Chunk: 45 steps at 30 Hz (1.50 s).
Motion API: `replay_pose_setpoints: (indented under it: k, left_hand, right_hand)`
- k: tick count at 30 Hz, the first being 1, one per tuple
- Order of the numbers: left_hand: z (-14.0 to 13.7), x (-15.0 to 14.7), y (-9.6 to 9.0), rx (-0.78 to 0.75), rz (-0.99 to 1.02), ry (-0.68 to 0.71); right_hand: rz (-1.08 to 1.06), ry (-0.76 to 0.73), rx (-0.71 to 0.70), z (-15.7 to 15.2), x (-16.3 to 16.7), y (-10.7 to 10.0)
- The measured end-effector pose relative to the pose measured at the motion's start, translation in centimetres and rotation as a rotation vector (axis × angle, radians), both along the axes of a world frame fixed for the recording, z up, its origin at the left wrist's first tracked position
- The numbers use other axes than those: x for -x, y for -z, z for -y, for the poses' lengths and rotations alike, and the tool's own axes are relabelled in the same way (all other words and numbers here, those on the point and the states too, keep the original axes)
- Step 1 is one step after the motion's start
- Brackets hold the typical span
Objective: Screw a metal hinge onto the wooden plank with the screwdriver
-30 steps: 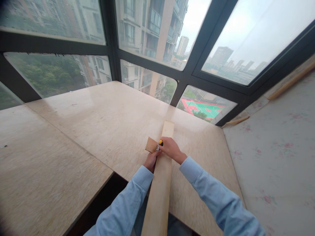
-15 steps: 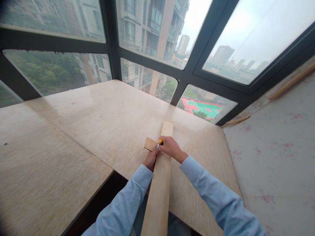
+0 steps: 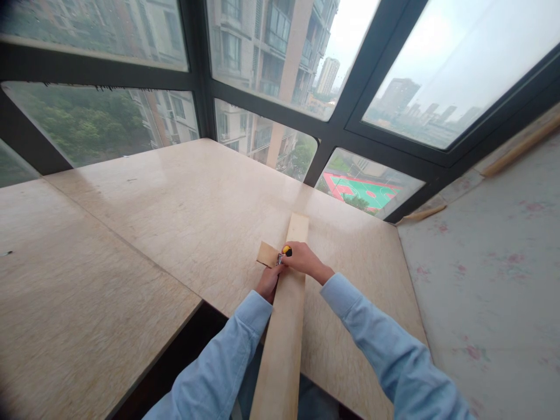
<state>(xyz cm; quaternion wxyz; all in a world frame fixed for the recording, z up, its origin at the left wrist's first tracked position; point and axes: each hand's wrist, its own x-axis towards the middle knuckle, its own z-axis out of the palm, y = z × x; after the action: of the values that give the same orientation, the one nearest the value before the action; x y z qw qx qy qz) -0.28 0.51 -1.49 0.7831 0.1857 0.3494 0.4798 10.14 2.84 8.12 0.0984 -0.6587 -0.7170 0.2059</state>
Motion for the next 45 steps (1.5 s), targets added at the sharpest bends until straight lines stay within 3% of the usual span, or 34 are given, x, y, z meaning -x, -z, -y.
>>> replay_pose_setpoints:
  k: [5,14,24,39,45]
  left_hand:
    - [0.0,-0.1,0.0,-0.024,0.002,0.0]
    - [0.5,0.2,-1.6,0.024,-0.002,-0.001]
    - [0.3,0.1,-1.1,0.032,-0.013,0.011]
    - [0.3,0.1,-1.0,-0.08,-0.036,0.027]
    - [0.6,0.4,-1.8,0.0,-0.045,-0.002]
  right_hand:
    - [0.018,0.02,0.05,-0.5,0.1,-0.4]
    - [-0.004,-0.059,0.111,-1.3,0.0,-0.8]
    - [-0.036,-0.137,0.126,-1.5,-0.5,-0.9]
    - [-0.005,0.121,0.268,-2.1,1.2,-0.8]
    - [-0.058,0.199,0.278,-2.5,1.3,-1.2]
